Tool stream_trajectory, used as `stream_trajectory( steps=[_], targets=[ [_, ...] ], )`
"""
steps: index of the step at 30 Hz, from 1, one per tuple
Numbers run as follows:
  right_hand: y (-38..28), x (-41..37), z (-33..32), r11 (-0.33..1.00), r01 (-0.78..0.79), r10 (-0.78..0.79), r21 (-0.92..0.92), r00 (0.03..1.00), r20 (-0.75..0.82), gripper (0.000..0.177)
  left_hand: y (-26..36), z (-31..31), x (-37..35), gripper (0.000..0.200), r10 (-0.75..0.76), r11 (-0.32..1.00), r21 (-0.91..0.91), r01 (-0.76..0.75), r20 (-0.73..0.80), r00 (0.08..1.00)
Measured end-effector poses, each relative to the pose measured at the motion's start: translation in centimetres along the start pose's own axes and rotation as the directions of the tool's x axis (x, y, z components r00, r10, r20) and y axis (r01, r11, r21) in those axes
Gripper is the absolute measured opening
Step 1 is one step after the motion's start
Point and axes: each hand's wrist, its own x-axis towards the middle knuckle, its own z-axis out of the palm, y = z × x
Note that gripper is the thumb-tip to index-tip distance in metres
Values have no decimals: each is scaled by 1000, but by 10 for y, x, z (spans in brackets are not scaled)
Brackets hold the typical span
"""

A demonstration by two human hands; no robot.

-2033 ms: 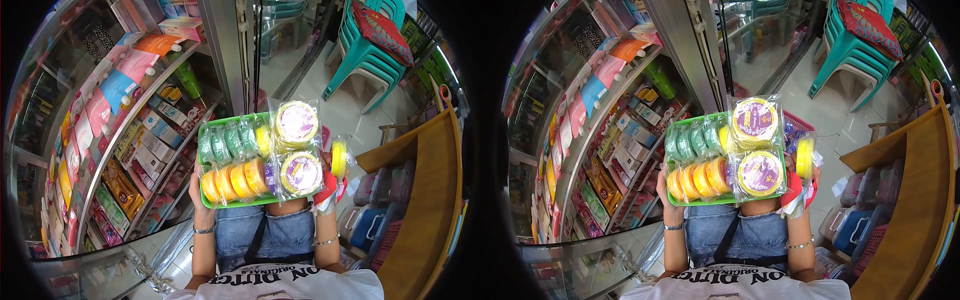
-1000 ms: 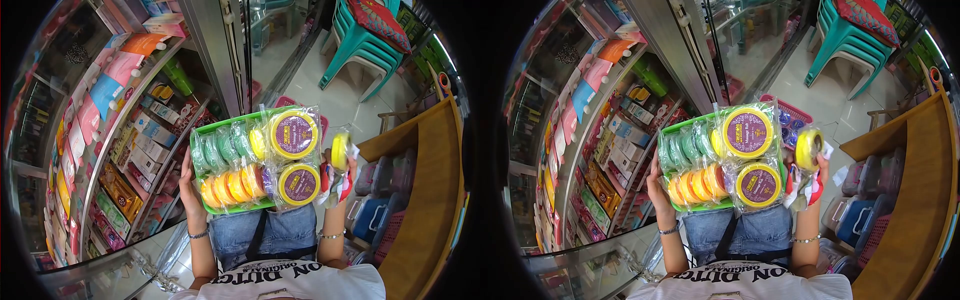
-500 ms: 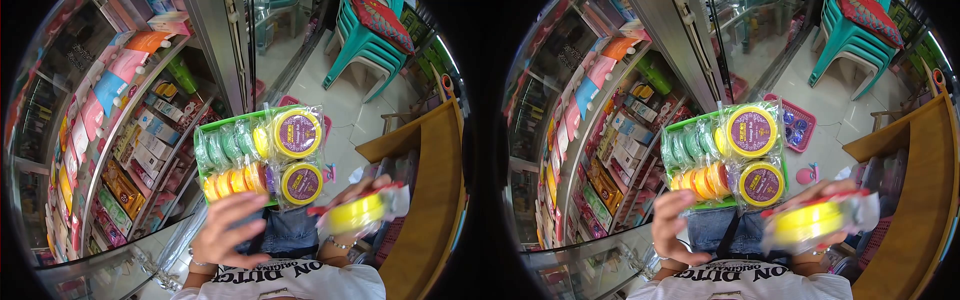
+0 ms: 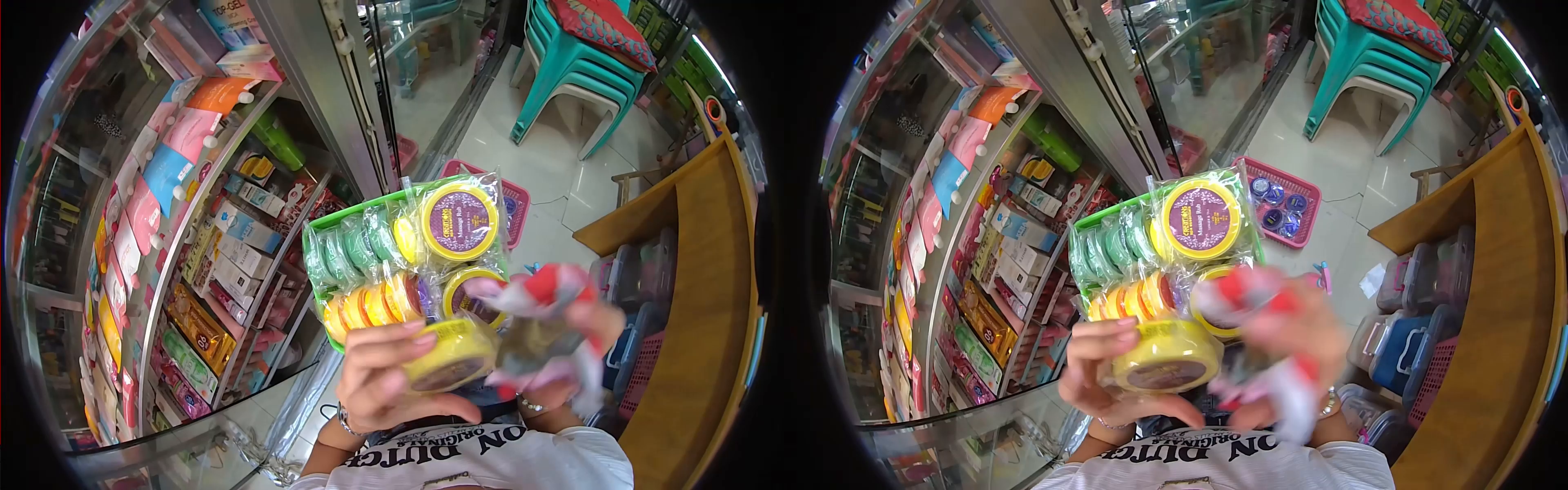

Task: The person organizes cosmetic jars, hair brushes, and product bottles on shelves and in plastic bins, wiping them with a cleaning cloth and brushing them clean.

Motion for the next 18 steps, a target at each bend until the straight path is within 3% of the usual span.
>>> stream_trajectory(
  steps=[1, 2, 3, 4, 6, 9, 10, 13, 14, 16, 17, 18],
  targets=[
    [-9, 19, 9, 898, 293, -191, -329, 932, 309, 26, 0, -4, -2, 76, -85, 996, -38, 85, 25, 996],
    [-17, 38, 20, 618, 604, -225, -503, 749, 624, 22, 1, -5, -2, 87, -167, 983, -73, 171, 56, 984],
    [-15, 38, 29, 614, 603, -228, -509, 753, 617, 22, 2, -2, -1, 87, -163, 983, -78, 168, 65, 984],
    [-14, 37, 37, 562, 620, -215, -548, 749, 627, 22, 3, 3, 0, 83, -273, 944, -224, 242, -121, 954],
    [-10, 33, 42, 497, 632, -209, -595, 753, 625, 23, 5, 13, 4, 75, -526, 802, -527, 282, -400, 750],
    [10, 22, 36, 496, 785, -600, -371, 619, 507, 22, 10, 17, 1, 66, -526, 787, -553, 273, -371, 765],
    [10, 22, 30, 490, 784, -604, -381, 620, 500, 22, 11, 18, 2, 61, -524, 783, -563, 266, -365, 770],
    [6, 23, 8, 697, 700, -592, -156, 685, 426, 28, 11, 21, 12, 52, -551, 756, -598, 265, -364, 751],
    [11, 29, 1, 691, 703, -595, -168, 685, 420, 28, 10, 23, 15, 48, -561, 744, -619, 251, -374, 739],
    [20, 40, -14, 833, 511, -536, 211, 840, 82, 55, 6, 27, 14, 44, -494, 760, -625, 176, -382, 781],
    [17, 37, -14, 833, 518, -538, 195, 840, 72, 55, 4, 28, 11, 41, -428, 776, -622, 104, -398, 812],
    [13, 36, -7, 913, 384, -404, 141, 900, 164, 62, 2, 30, 9, 39, -360, 784, -619, 34, -410, 838]
  ],
)
